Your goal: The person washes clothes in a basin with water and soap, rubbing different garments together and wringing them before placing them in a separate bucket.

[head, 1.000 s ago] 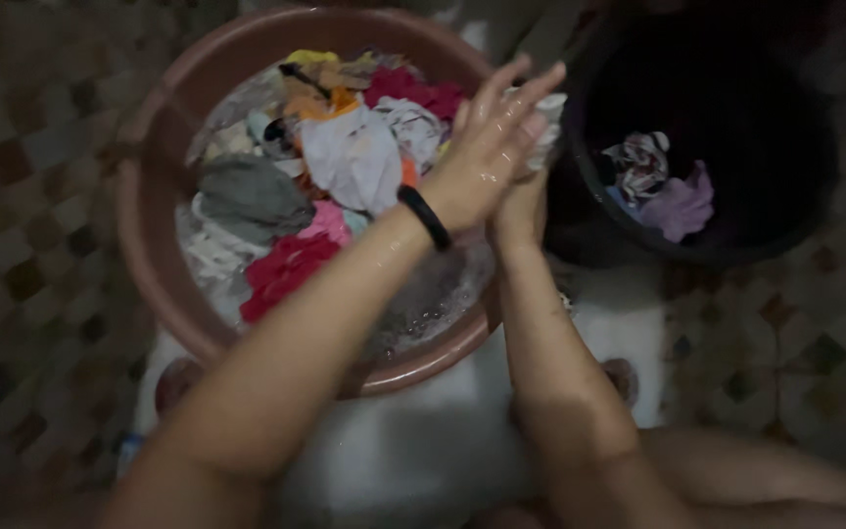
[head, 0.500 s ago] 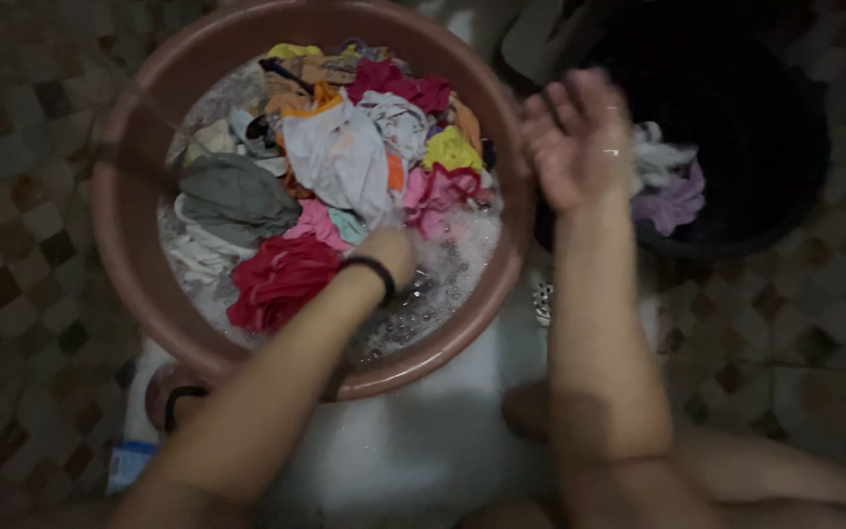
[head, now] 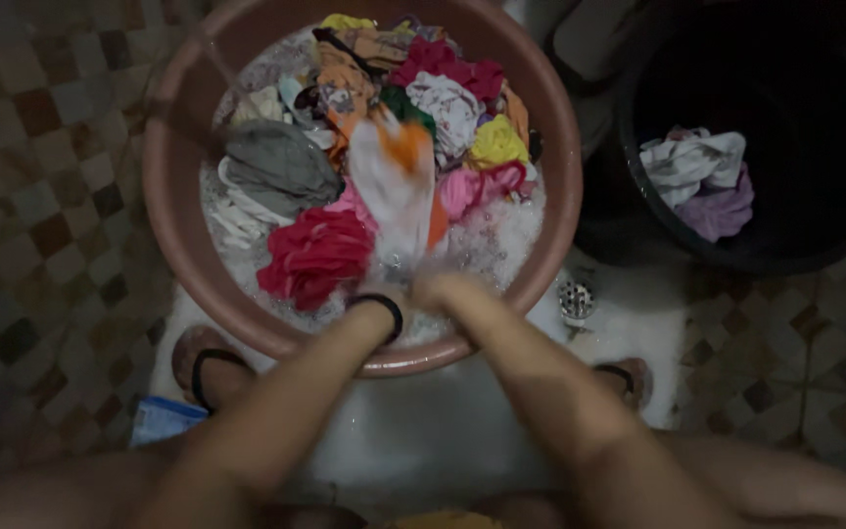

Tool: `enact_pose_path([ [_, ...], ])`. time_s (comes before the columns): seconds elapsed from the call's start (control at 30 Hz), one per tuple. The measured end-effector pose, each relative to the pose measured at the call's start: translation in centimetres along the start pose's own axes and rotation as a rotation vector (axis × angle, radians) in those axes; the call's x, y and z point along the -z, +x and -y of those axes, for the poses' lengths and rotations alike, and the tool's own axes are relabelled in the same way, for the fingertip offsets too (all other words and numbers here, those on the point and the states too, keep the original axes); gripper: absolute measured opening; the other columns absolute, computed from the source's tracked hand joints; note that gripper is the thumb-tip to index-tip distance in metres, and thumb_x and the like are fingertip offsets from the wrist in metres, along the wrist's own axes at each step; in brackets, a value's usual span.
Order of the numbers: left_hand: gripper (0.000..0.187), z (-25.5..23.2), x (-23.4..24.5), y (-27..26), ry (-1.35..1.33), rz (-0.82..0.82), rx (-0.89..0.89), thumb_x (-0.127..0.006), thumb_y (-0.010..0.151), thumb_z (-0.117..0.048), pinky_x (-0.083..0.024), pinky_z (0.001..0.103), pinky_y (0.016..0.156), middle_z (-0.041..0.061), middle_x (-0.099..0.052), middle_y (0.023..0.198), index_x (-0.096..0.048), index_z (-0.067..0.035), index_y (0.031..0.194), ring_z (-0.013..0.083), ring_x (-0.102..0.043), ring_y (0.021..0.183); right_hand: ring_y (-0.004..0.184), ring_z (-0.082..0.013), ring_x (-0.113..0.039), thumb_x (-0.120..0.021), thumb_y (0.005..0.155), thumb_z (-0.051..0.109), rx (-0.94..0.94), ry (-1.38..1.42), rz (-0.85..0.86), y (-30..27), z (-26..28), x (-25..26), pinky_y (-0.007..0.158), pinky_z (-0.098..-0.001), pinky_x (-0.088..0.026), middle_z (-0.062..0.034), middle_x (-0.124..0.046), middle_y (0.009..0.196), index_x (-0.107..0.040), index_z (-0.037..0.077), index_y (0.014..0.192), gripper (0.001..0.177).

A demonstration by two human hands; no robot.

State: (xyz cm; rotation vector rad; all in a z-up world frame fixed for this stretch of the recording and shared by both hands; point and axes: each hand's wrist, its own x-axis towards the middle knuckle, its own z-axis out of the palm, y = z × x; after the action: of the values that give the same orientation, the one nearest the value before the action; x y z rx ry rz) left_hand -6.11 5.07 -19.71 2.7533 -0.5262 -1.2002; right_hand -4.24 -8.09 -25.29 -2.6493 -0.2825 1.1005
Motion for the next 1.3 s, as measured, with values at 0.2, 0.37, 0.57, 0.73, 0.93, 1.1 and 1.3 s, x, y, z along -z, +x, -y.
enact_pose_path([
  [0.2, 0.036, -1.3, 4.9, -5.1, -0.225, -0.16, -0.028, -0.054, 0.096, -0.025, -0.051, 0.052, 0.101, 0.019, -0.07, 0.124, -0.068, -0.014, 0.127, 0.0392, -0.066, 0.115, 0.104, -0.0337, -0.068, -0.07, 0.086, 0.037, 0.065, -0.076, 0.08, -1.8, 2.8, -0.5, 0.093, -0.0466, -0.053, -0.0195, -0.07, 0.116, -0.064, 0.007, 0.13, 0.053],
  [0.37, 0.039, -1.1, 9.2, -6.8, -0.088, -1.311, -0.42, -0.067, 0.082, -0.023, -0.05, 0.054, 0.084, 0.023, -0.071, 0.114, -0.073, -0.002, 0.115, 0.0423, -0.066, 0.107, 0.097, -0.0287, -0.071, -0.073, 0.083, 0.044, 0.283, -0.05, 0.274, -6.8, 5.7, 5.8, 0.089, -0.0437, -0.055, -0.0154, -0.075, 0.109, -0.074, 0.007, 0.12, 0.052],
  [0.57, 0.017, 0.0, 7.6, -4.3, 0.454, -0.659, -0.437, -0.064, 0.094, -0.03, -0.052, 0.054, 0.086, 0.012, -0.071, 0.101, -0.071, -0.016, 0.1, 0.0333, -0.067, 0.099, 0.098, -0.0303, -0.073, -0.074, 0.078, 0.037, -0.175, -0.244, 0.034, -12.9, 0.9, 16.9, 0.088, -0.0467, -0.058, -0.0136, -0.076, 0.106, -0.078, 0.016, 0.119, 0.046],
  [0.73, 0.033, -0.4, 0.9, -4.0, -0.208, -0.409, -0.412, -0.06, 0.091, -0.033, -0.052, 0.052, 0.088, 0.019, -0.07, 0.109, -0.065, -0.01, 0.114, 0.0401, -0.067, 0.102, 0.115, -0.0306, -0.067, -0.074, 0.079, 0.036, -0.094, -0.233, 0.077, -11.3, -2.8, 15.1, 0.1, -0.0457, -0.051, -0.01, -0.07, 0.127, -0.07, 0.022, 0.13, 0.052],
  [0.93, 0.055, -0.4, -1.4, 3.1, -0.229, -0.084, -0.153, -0.06, 0.092, -0.032, -0.048, 0.047, 0.105, 0.024, -0.062, 0.133, -0.049, -0.014, 0.143, 0.0392, -0.062, 0.121, 0.11, -0.028, -0.071, -0.072, 0.082, 0.038, -0.074, -0.107, 0.212, -4.0, -4.0, 4.8, 0.097, -0.0432, -0.055, -0.0107, -0.074, 0.124, -0.072, 0.017, 0.128, 0.05],
  [1.1, 0.052, -0.3, -4.0, 7.9, -0.054, 0.042, -0.082, -0.062, 0.09, -0.029, -0.05, 0.044, 0.103, 0.022, -0.065, 0.132, -0.055, -0.01, 0.139, 0.0357, -0.064, 0.12, 0.106, -0.0261, -0.072, -0.073, 0.083, 0.038, -0.09, -0.057, 0.142, -1.0, -4.3, 2.2, 0.095, -0.0417, -0.056, -0.0115, -0.076, 0.119, -0.074, 0.015, 0.124, 0.047],
  [1.3, 0.049, -1.7, 1.3, 7.1, -0.574, -0.293, -0.587, -0.066, 0.088, -0.025, -0.052, 0.041, 0.102, 0.019, -0.069, 0.131, -0.061, -0.006, 0.133, 0.0316, -0.067, 0.119, 0.101, -0.0236, -0.073, -0.07, 0.089, 0.041, 0.008, 0.364, -0.099, -4.6, -6.2, 9.1, 0.094, -0.0393, -0.057, -0.0141, -0.079, 0.111, -0.075, 0.011, 0.121, 0.044],
])
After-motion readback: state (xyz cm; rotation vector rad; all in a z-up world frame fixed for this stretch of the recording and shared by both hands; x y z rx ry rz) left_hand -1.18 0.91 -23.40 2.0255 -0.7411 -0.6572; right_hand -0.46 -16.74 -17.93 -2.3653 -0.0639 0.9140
